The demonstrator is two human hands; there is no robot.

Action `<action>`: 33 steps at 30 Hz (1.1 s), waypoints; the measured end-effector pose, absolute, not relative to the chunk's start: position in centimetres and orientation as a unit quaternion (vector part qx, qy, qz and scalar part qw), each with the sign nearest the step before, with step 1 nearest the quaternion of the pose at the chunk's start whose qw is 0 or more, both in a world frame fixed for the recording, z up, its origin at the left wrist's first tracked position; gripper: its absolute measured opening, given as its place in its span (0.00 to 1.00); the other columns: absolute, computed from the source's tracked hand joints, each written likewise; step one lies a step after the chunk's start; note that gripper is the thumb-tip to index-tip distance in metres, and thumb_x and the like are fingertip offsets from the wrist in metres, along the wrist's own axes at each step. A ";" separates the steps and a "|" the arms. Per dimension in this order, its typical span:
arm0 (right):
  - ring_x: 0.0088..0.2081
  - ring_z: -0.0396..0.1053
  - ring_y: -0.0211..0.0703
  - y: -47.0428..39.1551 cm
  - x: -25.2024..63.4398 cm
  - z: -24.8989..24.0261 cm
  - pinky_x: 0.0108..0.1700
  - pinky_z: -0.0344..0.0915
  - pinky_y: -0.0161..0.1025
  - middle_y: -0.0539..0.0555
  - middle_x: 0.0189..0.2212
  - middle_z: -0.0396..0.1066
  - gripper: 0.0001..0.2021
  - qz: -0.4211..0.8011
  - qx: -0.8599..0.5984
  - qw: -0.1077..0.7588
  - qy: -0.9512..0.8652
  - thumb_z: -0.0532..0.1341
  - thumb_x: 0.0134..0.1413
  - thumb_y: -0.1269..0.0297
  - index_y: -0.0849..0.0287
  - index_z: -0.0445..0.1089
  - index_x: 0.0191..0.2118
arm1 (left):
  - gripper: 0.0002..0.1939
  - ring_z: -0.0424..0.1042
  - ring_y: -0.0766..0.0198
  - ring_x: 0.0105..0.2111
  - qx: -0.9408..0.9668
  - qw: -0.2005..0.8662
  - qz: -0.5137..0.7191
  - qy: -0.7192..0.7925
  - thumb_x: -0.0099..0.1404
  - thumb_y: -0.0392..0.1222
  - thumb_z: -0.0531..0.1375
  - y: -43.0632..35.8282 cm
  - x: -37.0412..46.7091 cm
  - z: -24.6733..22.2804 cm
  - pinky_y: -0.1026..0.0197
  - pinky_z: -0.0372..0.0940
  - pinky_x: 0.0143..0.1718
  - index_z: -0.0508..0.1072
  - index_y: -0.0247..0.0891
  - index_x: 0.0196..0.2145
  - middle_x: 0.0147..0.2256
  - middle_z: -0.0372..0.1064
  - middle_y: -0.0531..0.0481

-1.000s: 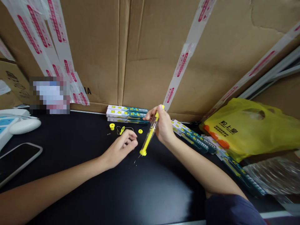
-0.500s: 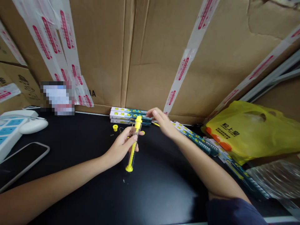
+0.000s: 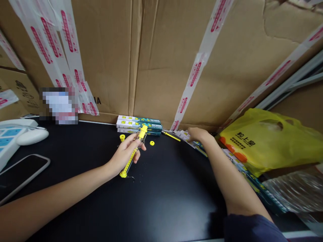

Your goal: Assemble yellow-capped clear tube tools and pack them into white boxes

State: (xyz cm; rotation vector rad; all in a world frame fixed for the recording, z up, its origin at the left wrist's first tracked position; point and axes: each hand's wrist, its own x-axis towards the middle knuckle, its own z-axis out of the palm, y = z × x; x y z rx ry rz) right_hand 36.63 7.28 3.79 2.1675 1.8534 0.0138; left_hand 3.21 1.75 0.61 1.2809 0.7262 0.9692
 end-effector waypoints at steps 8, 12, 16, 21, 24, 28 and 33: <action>0.41 0.70 0.52 3.9 35.3 8.9 0.38 0.61 0.40 0.63 0.41 0.71 0.14 0.076 0.723 0.097 0.679 0.59 0.51 0.62 0.62 0.66 0.43 | 0.14 0.53 0.78 0.13 0.608 0.551 0.448 0.354 0.60 0.46 0.61 2.3 2.7 1.5 0.70 0.51 0.13 0.65 0.37 0.40 0.26 0.62 0.58; 0.34 0.66 0.43 0.9 29.4 9.7 0.36 0.59 0.36 0.54 0.34 0.68 0.09 -0.002 0.520 -0.039 0.854 0.60 0.50 0.63 0.58 0.62 0.38 | 0.10 0.65 0.71 0.24 0.681 0.402 0.486 0.372 0.58 0.43 0.63 1.8 2.2 2.4 0.68 0.62 0.26 0.66 0.36 0.32 0.28 0.64 0.56; 0.30 0.63 0.39 -0.9 24.4 8.3 0.31 0.55 0.34 0.50 0.31 0.67 0.10 -0.083 0.438 -0.025 0.895 0.60 0.48 0.66 0.56 0.62 0.38 | 0.09 0.66 0.68 0.29 0.755 0.296 0.462 0.358 0.60 0.44 0.62 1.1 1.9 3.2 0.65 0.62 0.30 0.67 0.36 0.30 0.28 0.65 0.55; 0.32 0.64 0.39 -0.7 24.3 8.1 0.33 0.56 0.34 0.49 0.33 0.67 0.11 -0.108 0.438 -0.069 0.890 0.59 0.50 0.69 0.56 0.61 0.41 | 0.11 0.66 0.67 0.28 0.745 0.331 0.440 0.376 0.61 0.47 0.61 1.8 1.8 2.7 0.65 0.61 0.28 0.68 0.36 0.32 0.27 0.65 0.55; 0.32 0.64 0.38 -0.3 25.1 8.4 0.34 0.57 0.34 0.50 0.34 0.67 0.11 -0.141 0.435 -0.096 0.884 0.59 0.52 0.67 0.57 0.60 0.42 | 0.13 0.70 0.64 0.31 0.725 0.392 0.437 0.359 0.61 0.49 0.61 2.1 1.8 2.4 0.63 0.64 0.32 0.71 0.36 0.34 0.31 0.70 0.52; 0.35 0.64 0.40 -0.1 25.1 8.1 0.37 0.60 0.35 0.52 0.37 0.67 0.12 -0.168 0.415 -0.122 0.886 0.57 0.58 0.63 0.57 0.60 0.47 | 0.16 0.71 0.61 0.35 0.712 0.394 0.459 0.355 0.58 0.51 0.64 2.0 1.8 2.5 0.60 0.66 0.38 0.73 0.36 0.37 0.34 0.71 0.49; 0.38 0.64 0.41 0.1 24.8 7.5 0.39 0.62 0.36 0.53 0.39 0.67 0.13 -0.212 0.386 -0.149 0.885 0.53 0.63 0.60 0.57 0.58 0.50 | 0.19 0.71 0.62 0.35 0.696 0.390 0.480 0.365 0.56 0.51 0.65 1.9 1.7 2.6 0.62 0.66 0.38 0.71 0.37 0.41 0.34 0.71 0.51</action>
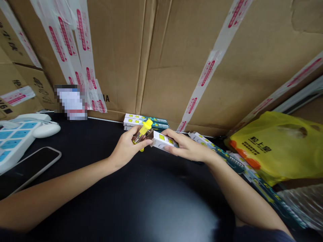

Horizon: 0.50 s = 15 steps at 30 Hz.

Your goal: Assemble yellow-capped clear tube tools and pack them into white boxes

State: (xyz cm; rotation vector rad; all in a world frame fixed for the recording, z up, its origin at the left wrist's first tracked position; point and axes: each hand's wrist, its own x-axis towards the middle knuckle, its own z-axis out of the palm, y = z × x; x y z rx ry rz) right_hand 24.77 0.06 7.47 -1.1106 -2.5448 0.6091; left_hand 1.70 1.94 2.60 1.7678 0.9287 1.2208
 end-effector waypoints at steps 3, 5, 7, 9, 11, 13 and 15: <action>0.39 0.65 0.41 0.0 24.5 7.1 0.40 0.62 0.36 0.54 0.41 0.67 0.14 0.223 -0.383 0.173 -0.880 0.52 0.64 0.59 0.57 0.57 0.52 | 0.18 0.70 0.63 0.34 0.711 0.388 0.461 0.363 0.56 0.52 0.65 2.1 1.7 2.6 0.62 0.65 0.36 0.72 0.36 0.38 0.34 0.70 0.51; 0.40 0.66 0.43 -0.1 24.1 6.8 0.41 0.63 0.38 0.55 0.44 0.66 0.19 0.226 -0.383 0.194 -0.874 0.54 0.63 0.56 0.56 0.54 0.56 | 0.18 0.70 0.63 0.34 0.715 0.406 0.446 0.354 0.56 0.52 0.65 2.1 1.8 2.5 0.63 0.65 0.36 0.72 0.36 0.39 0.34 0.71 0.51; 0.40 0.67 0.44 -0.2 23.6 6.3 0.41 0.64 0.38 0.56 0.45 0.67 0.27 0.222 -0.386 0.202 -0.872 0.57 0.60 0.52 0.56 0.50 0.59 | 0.19 0.70 0.63 0.33 0.718 0.429 0.428 0.343 0.56 0.53 0.65 2.1 2.0 2.3 0.63 0.64 0.35 0.72 0.37 0.40 0.34 0.71 0.51; 0.38 0.68 0.45 -0.3 23.0 5.8 0.38 0.63 0.38 0.56 0.42 0.69 0.29 0.206 -0.394 0.188 -0.876 0.61 0.56 0.49 0.56 0.53 0.58 | 0.19 0.69 0.63 0.32 0.728 0.439 0.403 0.339 0.56 0.53 0.65 2.0 2.1 1.9 0.63 0.63 0.34 0.72 0.37 0.39 0.33 0.70 0.52; 0.33 0.67 0.44 -0.2 22.6 5.3 0.34 0.61 0.37 0.55 0.38 0.71 0.26 0.181 -0.409 0.171 -0.878 0.60 0.55 0.47 0.58 0.57 0.53 | 0.18 0.67 0.64 0.30 0.744 0.429 0.375 0.349 0.55 0.53 0.65 2.0 2.2 1.5 0.63 0.61 0.31 0.71 0.36 0.36 0.30 0.69 0.53; 0.30 0.66 0.42 0.0 22.6 5.1 0.31 0.59 0.35 0.54 0.34 0.71 0.22 0.152 -0.420 0.162 -0.880 0.59 0.56 0.47 0.58 0.60 0.48 | 0.17 0.65 0.65 0.27 0.760 0.412 0.353 0.359 0.57 0.54 0.63 2.1 2.1 1.4 0.64 0.58 0.28 0.70 0.36 0.33 0.27 0.67 0.55; 0.29 0.64 0.40 0.4 23.1 5.2 0.30 0.56 0.34 0.52 0.32 0.70 0.19 0.127 -0.430 0.158 -0.880 0.59 0.57 0.49 0.58 0.62 0.45 | 0.16 0.65 0.65 0.27 0.777 0.395 0.342 0.350 0.62 0.54 0.59 2.3 1.9 1.5 0.64 0.57 0.28 0.70 0.37 0.34 0.27 0.67 0.54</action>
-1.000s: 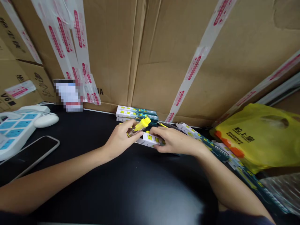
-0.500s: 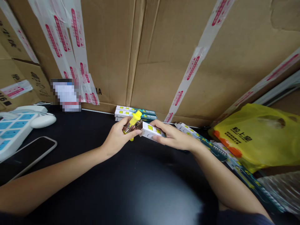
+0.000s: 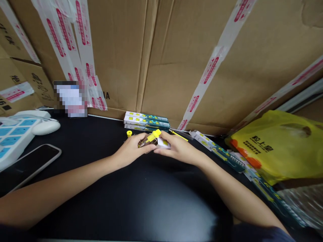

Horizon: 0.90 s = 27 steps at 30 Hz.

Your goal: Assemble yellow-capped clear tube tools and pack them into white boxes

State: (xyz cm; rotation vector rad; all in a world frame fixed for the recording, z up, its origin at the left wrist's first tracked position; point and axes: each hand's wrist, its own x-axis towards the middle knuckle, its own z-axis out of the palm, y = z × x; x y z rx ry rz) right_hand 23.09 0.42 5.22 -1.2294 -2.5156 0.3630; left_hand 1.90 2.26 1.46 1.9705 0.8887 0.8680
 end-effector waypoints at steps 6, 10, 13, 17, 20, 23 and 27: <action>0.29 0.65 0.39 1.3 25.2 6.7 0.30 0.54 0.32 0.51 0.31 0.71 0.13 0.070 -0.472 0.136 -0.869 0.61 0.56 0.54 0.58 0.65 0.40 | 0.16 0.70 0.61 0.34 0.870 0.219 0.281 0.340 0.71 0.46 0.47 2.7 1.3 1.9 0.61 0.60 0.35 0.70 0.37 0.45 0.37 0.72 0.47; 0.28 0.66 0.39 1.1 25.3 7.0 0.29 0.52 0.32 0.51 0.30 0.71 0.13 0.049 -0.474 0.093 -0.874 0.62 0.54 0.52 0.56 0.66 0.38 | 0.17 0.70 0.61 0.36 0.908 0.057 0.249 0.332 0.70 0.46 0.49 2.7 1.2 1.5 0.62 0.62 0.34 0.68 0.40 0.52 0.41 0.69 0.47; 0.28 0.66 0.40 0.9 24.8 6.7 0.29 0.51 0.32 0.50 0.30 0.71 0.13 0.047 -0.468 0.071 -0.880 0.62 0.54 0.52 0.56 0.66 0.38 | 0.17 0.70 0.62 0.36 0.918 -0.050 0.224 0.322 0.70 0.44 0.51 2.8 1.1 1.3 0.64 0.62 0.33 0.68 0.42 0.54 0.40 0.68 0.47; 0.29 0.67 0.41 0.7 24.3 6.1 0.30 0.52 0.33 0.51 0.30 0.72 0.14 0.065 -0.443 0.060 -0.892 0.62 0.55 0.52 0.56 0.66 0.39 | 0.19 0.69 0.58 0.39 0.933 -0.124 0.189 0.279 0.70 0.41 0.51 2.7 1.1 1.1 0.61 0.62 0.37 0.65 0.38 0.57 0.41 0.70 0.44; 0.30 0.67 0.42 0.8 24.0 5.7 0.30 0.52 0.33 0.52 0.31 0.72 0.14 0.069 -0.434 0.056 -0.896 0.62 0.54 0.52 0.56 0.66 0.39 | 0.18 0.68 0.56 0.39 0.938 -0.135 0.175 0.269 0.70 0.40 0.50 2.7 1.1 1.1 0.59 0.62 0.39 0.64 0.36 0.56 0.39 0.71 0.43; 0.30 0.67 0.41 0.9 23.9 5.5 0.30 0.53 0.33 0.51 0.30 0.71 0.14 0.082 -0.436 0.052 -0.895 0.62 0.54 0.51 0.56 0.66 0.39 | 0.12 0.67 0.58 0.36 0.936 -0.110 0.177 0.282 0.70 0.41 0.51 2.7 1.2 1.2 0.60 0.61 0.37 0.69 0.36 0.47 0.36 0.71 0.45; 0.30 0.67 0.41 0.8 23.9 5.6 0.30 0.53 0.33 0.51 0.30 0.71 0.14 0.085 -0.438 0.058 -0.893 0.61 0.55 0.51 0.56 0.65 0.40 | 0.11 0.66 0.60 0.32 0.927 -0.036 0.200 0.314 0.69 0.47 0.53 2.6 1.2 1.3 0.61 0.58 0.32 0.68 0.38 0.37 0.31 0.69 0.48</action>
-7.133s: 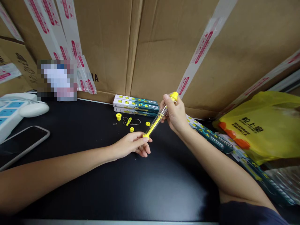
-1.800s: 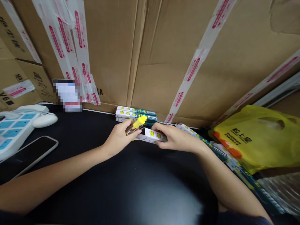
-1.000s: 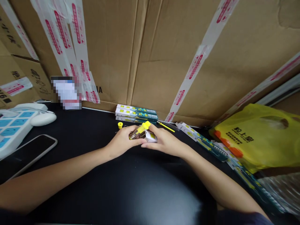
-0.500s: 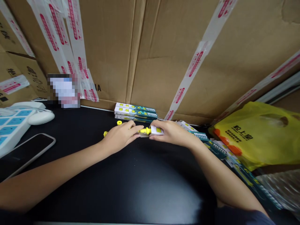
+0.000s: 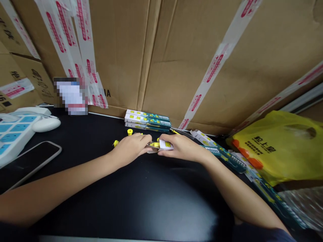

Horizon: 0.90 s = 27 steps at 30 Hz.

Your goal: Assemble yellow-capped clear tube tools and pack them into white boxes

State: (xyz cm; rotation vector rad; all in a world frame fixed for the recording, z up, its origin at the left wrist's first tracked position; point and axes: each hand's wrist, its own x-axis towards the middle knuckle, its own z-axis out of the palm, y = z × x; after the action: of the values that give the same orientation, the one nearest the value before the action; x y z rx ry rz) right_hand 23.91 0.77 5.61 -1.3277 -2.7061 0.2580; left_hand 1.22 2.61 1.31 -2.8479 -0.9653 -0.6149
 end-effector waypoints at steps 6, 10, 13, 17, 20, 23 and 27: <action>0.29 0.66 0.41 0.7 24.0 5.9 0.30 0.54 0.33 0.51 0.29 0.70 0.13 0.104 -0.426 0.028 -0.898 0.60 0.56 0.52 0.56 0.65 0.38 | 0.09 0.64 0.59 0.32 -0.941 0.094 -0.180 -0.272 0.70 0.40 0.51 2.2 1.3 1.5 0.61 0.55 0.30 0.68 0.38 0.33 0.31 0.68 0.47; 0.28 0.66 0.40 0.6 24.1 6.1 0.30 0.53 0.34 0.50 0.28 0.70 0.13 0.102 -0.426 0.021 -0.899 0.60 0.56 0.52 0.56 0.64 0.37 | 0.09 0.64 0.58 0.32 -0.937 0.055 -0.211 -0.273 0.69 0.40 0.52 2.2 1.3 1.5 0.60 0.56 0.30 0.67 0.38 0.32 0.30 0.68 0.47; 0.29 0.68 0.41 0.4 23.7 6.0 0.30 0.53 0.34 0.51 0.30 0.71 0.12 0.078 -0.423 0.027 -0.902 0.60 0.56 0.53 0.56 0.63 0.37 | 0.07 0.67 0.59 0.32 -0.925 -0.034 -0.226 -0.302 0.67 0.44 0.57 2.3 1.4 1.4 0.61 0.57 0.31 0.66 0.39 0.33 0.30 0.68 0.50; 0.32 0.70 0.44 -0.3 22.8 5.4 0.30 0.52 0.35 0.52 0.32 0.73 0.11 0.032 -0.410 0.028 -0.911 0.60 0.57 0.54 0.56 0.63 0.38 | 0.08 0.70 0.58 0.35 -0.930 -0.063 -0.191 -0.307 0.66 0.46 0.57 1.9 1.6 1.4 0.60 0.62 0.33 0.65 0.39 0.35 0.35 0.68 0.50; 0.32 0.72 0.46 -0.4 22.4 4.8 0.29 0.52 0.36 0.54 0.33 0.74 0.12 -0.005 -0.408 0.022 -0.913 0.59 0.58 0.53 0.57 0.64 0.39 | 0.08 0.72 0.58 0.36 -0.928 -0.054 -0.178 -0.324 0.67 0.45 0.56 1.2 1.7 1.8 0.59 0.65 0.32 0.64 0.38 0.39 0.41 0.66 0.48; 0.33 0.73 0.48 -0.3 22.2 4.4 0.30 0.55 0.37 0.56 0.35 0.75 0.17 -0.004 -0.405 0.026 -0.914 0.56 0.60 0.48 0.59 0.65 0.43 | 0.13 0.73 0.56 0.38 -0.921 -0.062 -0.186 -0.337 0.65 0.40 0.56 0.5 1.8 2.0 0.57 0.68 0.34 0.60 0.38 0.47 0.48 0.63 0.45; 0.33 0.73 0.47 -0.1 21.9 3.8 0.32 0.59 0.37 0.58 0.36 0.75 0.19 0.028 -0.390 0.029 -0.920 0.53 0.63 0.50 0.62 0.66 0.45 | 0.28 0.73 0.57 0.38 -0.932 -0.055 -0.185 -0.306 0.61 0.33 0.54 0.0 1.9 1.9 0.56 0.70 0.33 0.52 0.41 0.58 0.56 0.57 0.42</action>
State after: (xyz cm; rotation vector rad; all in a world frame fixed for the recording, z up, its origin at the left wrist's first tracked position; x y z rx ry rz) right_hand 21.87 -0.12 3.84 -1.2042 -2.8365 0.0867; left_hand 1.93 -0.05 1.88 -3.0369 -0.9972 -0.6015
